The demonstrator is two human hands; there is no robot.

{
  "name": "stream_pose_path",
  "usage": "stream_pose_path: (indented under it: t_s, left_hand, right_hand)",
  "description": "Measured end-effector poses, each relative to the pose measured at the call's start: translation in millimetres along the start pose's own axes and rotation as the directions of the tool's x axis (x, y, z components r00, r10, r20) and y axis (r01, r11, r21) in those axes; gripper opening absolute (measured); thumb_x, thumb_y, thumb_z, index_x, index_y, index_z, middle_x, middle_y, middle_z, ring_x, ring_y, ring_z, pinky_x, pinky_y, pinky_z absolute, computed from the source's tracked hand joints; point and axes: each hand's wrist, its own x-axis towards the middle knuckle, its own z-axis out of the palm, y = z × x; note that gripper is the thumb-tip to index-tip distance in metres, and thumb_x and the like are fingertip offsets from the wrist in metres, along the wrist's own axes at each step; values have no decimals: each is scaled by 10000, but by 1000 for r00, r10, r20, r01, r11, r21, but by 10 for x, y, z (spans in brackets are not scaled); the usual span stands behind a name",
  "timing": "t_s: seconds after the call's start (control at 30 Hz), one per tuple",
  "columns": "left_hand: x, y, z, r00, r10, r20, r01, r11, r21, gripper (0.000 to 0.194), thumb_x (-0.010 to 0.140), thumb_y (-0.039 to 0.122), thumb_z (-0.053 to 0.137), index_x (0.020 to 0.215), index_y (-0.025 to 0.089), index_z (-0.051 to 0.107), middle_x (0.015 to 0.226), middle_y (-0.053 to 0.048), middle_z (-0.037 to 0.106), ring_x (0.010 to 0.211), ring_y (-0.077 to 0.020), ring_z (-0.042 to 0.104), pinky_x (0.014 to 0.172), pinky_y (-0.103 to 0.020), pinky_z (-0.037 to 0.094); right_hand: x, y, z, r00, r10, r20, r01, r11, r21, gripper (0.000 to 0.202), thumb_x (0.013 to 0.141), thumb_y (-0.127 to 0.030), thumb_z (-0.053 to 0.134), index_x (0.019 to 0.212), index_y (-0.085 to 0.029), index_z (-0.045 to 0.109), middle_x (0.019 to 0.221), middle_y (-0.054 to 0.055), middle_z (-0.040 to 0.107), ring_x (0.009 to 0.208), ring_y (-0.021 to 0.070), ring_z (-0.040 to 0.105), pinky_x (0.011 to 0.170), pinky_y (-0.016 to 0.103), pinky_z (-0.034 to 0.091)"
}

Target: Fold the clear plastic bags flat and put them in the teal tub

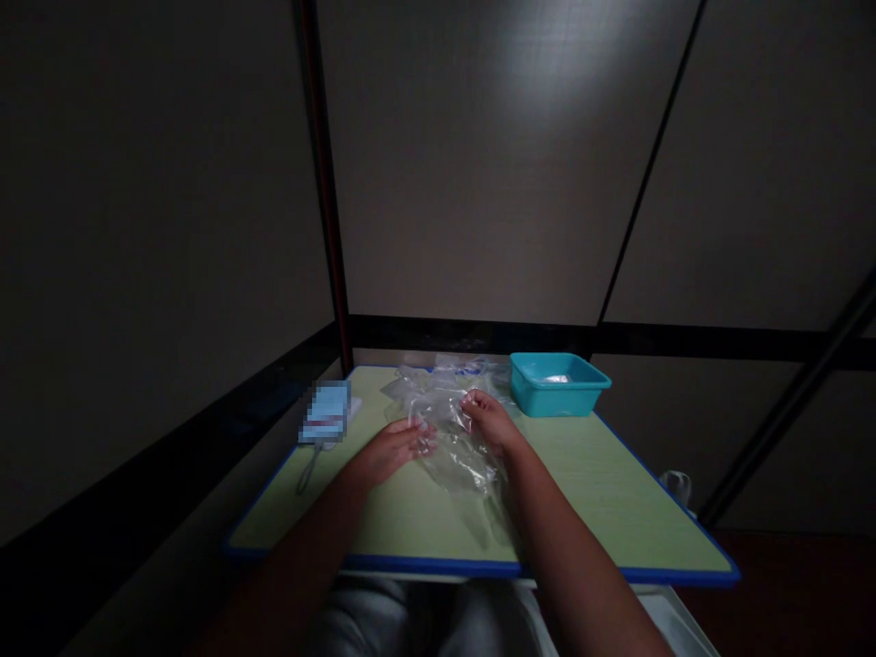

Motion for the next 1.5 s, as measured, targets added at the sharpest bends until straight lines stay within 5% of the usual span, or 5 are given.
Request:
stream_pose_path:
  t_s: [0.27, 0.6, 1.0, 1.3, 1.5]
  left_hand:
    - [21, -26, -29, 999, -9, -45, 9, 1000, -5, 223, 669, 285, 730, 770, 123, 613, 778, -73, 663, 777, -188, 628, 799, -337, 459]
    - [86, -59, -72, 936, 132, -325, -91, 986, 139, 296, 756, 453, 569, 685, 193, 449, 555, 65, 493, 442, -68, 463, 438, -180, 332]
    - [-25, 9, 13, 978, 91, -188, 24, 846, 533, 343, 689, 499, 599, 682, 165, 526, 460, 81, 443, 394, -72, 382, 417, -195, 237]
    - [-179, 284, -226, 979, 98, -180, 82, 621, 780, 251, 630, 396, 627, 592, 174, 515, 457, 67, 467, 431, -98, 417, 436, -197, 239]
    - [-137, 437, -66, 1000, 0, -5, 4, 498, 867, 159, 689, 333, 554, 662, 180, 585, 509, 51, 508, 470, -123, 470, 453, -199, 277]
  right_hand:
    - [-35, -41, 52, 999, 51, 2, -51, 997, 53, 380, 608, -508, 659, 685, -207, 441, 598, -18, 593, 493, 120, 521, 499, 247, 405]
    - [10, 60, 19, 980, 145, -138, -162, 980, -116, 340, 684, -499, 595, 740, -211, 422, 526, -44, 550, 385, 103, 489, 373, 206, 336]
    - [11, 155, -87, 989, 122, -81, -146, 868, -475, 66, 679, -186, 563, 710, -187, 505, 400, -93, 444, 339, 67, 388, 361, 167, 249]
    - [-38, 33, -35, 990, 135, 40, -94, 845, -526, 261, 747, -223, 497, 1007, -224, 501, 518, -97, 489, 346, 69, 400, 356, 166, 296]
    - [-63, 4, -40, 984, 177, -22, -158, 802, -576, 282, 792, -352, 525, 1030, -218, 452, 533, -68, 548, 369, 102, 492, 391, 190, 341]
